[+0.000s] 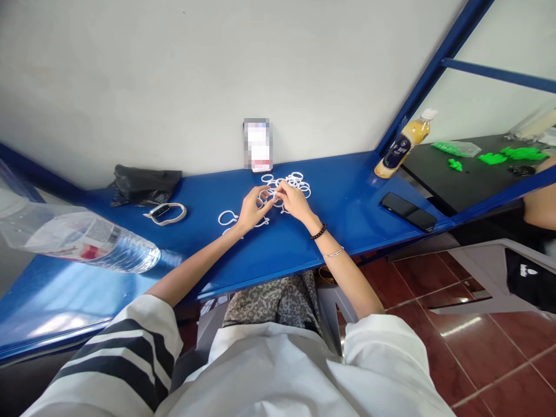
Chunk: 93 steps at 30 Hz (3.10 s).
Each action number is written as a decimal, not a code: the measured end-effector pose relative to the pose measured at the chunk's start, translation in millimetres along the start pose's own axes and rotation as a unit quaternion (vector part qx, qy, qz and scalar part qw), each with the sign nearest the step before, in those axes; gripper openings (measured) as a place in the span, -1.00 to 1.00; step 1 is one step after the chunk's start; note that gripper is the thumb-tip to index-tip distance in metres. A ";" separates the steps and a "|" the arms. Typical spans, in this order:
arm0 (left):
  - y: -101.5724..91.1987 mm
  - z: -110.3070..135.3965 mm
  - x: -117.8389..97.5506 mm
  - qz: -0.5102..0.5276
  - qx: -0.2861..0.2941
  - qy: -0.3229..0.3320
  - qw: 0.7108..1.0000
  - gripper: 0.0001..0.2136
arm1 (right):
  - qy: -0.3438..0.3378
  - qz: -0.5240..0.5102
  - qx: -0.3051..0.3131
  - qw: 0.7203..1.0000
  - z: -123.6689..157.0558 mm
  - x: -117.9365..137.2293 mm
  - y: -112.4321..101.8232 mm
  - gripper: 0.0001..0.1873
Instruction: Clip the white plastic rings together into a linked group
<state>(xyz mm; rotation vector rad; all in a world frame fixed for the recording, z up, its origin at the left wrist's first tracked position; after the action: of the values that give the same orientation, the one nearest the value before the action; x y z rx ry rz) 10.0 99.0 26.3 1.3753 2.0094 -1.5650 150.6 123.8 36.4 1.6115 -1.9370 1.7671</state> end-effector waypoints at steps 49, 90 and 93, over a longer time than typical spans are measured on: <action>-53.4 -24.3 2.8 -0.074 0.224 -0.044 0.971 -0.75 | -0.031 0.002 -0.018 0.999 1.1 6.9 -4.7 -0.86; -40.3 -20.8 -24.3 0.007 0.106 -0.032 0.994 -0.87 | 0.030 -0.278 -0.028 0.960 -1.6 -11.4 2.9 -0.66; -37.6 -21.3 -26.6 0.015 0.139 -0.019 0.990 -0.87 | 0.026 -0.293 -0.020 0.955 -0.9 -9.8 3.7 -0.69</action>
<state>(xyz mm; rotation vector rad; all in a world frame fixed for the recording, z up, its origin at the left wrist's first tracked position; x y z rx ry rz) 1.7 104.2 76.0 1.4500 1.7899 -1.9000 151.9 129.8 27.9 1.8436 -1.2635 1.4892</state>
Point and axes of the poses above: each hand's wrist, its own z-axis away from the middle knuckle, its own y-axis out of the palm, x = y × z, the point moved 6 cm from there along -z, towards the middle knuckle, and after that the axes turned 13 degrees about x, right-handed, at the moved point
